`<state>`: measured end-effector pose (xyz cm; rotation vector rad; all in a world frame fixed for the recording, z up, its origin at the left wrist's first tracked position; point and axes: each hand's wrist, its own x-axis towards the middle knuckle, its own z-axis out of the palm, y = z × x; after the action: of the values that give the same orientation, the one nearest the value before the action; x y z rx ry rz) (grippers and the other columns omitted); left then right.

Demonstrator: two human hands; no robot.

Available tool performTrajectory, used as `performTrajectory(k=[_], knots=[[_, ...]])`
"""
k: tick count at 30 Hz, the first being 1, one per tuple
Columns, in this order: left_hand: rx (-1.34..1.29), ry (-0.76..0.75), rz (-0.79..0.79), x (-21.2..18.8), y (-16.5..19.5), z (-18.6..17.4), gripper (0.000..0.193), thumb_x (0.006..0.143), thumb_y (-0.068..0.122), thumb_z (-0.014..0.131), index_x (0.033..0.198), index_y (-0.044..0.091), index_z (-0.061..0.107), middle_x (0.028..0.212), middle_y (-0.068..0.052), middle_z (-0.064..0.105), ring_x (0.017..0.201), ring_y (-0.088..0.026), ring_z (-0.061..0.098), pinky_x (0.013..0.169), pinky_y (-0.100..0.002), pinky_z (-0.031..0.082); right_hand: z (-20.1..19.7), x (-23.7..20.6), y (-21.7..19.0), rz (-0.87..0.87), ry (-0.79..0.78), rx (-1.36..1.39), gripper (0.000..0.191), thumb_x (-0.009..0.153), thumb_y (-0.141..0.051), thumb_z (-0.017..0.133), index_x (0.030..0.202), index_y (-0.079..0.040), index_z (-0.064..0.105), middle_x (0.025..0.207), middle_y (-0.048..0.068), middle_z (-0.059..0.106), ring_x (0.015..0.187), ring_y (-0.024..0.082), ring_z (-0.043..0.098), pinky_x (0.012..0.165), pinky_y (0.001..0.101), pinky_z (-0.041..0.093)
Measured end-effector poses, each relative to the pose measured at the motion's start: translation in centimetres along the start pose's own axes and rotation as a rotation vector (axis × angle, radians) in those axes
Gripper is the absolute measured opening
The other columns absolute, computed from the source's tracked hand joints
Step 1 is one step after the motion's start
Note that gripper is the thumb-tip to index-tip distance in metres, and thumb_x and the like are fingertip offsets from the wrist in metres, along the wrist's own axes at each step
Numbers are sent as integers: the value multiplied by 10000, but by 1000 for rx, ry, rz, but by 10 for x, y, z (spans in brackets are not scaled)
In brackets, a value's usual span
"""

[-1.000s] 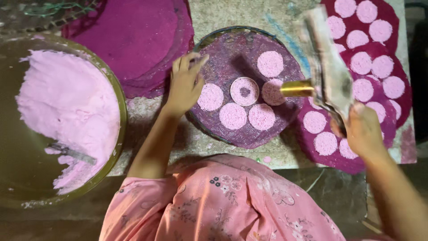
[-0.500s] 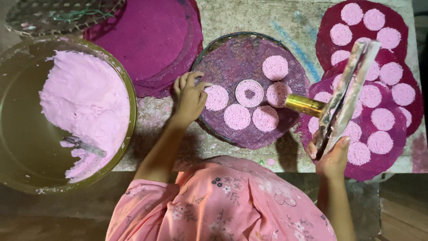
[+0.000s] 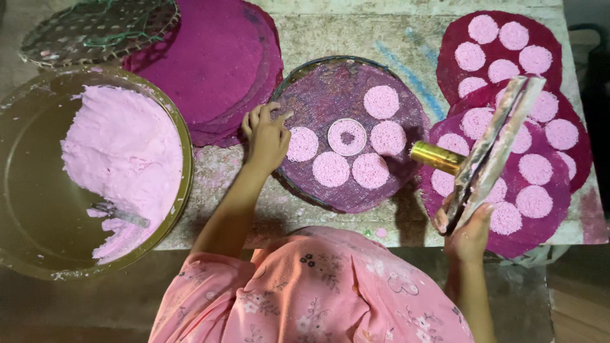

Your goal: The person scoops pink batter from a large basin into a handheld press mold, then squeezes the press to deposit round batter portions onto round magenta mats arranged on the table. They periodically reposition the mats, move finished mats aside, and refill the press with more batter using a small stick.

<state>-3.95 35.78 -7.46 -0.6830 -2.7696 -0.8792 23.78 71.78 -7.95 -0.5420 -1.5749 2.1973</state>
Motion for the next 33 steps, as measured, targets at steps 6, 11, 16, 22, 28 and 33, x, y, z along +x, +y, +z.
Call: performTrajectory(k=[6,11,16,22,28,33], knots=[[-54,17,223,-11,57,-43,496,821,188,686,1310,109,702,1432,-141,500,1371,-369,402,1123,-662,148,42,0,-26,-106,-253,-488,566,1065,-545,456,1000,-12,637,702,24,637,578,160,584,533,329,464],[-329,-201,496,-58,131,-107,626,809,302,720,1383,73,618,1340,-165,559,1263,-363,481,1042,-644,221,121,6,-96,-646,-910,-843,469,939,-497,718,915,-32,660,828,92,673,700,261,664,629,349,507],[-466,-503,611,-98,148,-172,554,816,320,692,1334,141,613,1170,-164,622,1082,-386,560,901,-602,336,214,16,-168,-1172,-1351,-991,621,745,-645,734,816,-37,628,657,92,532,570,305,561,510,421,411],[-341,-635,527,-123,124,-225,469,825,342,659,1276,223,607,965,-163,697,864,-413,655,731,-553,474,287,7,-170,-700,-1810,-838,570,912,-620,595,813,-59,605,671,78,537,627,289,608,566,411,436],[-100,-708,116,-165,49,-251,369,869,391,550,1211,284,642,863,-162,732,762,-400,714,676,-547,544,328,-20,-119,-121,-1957,-550,531,1061,-518,514,881,-41,659,719,83,636,656,262,688,592,387,490],[-439,-351,-62,-224,-83,-255,307,918,232,667,1206,124,665,998,-174,701,905,-351,675,792,-486,547,366,-19,-86,-376,-1905,-487,478,1029,-513,544,932,-60,660,772,74,635,709,264,682,610,388,478]])
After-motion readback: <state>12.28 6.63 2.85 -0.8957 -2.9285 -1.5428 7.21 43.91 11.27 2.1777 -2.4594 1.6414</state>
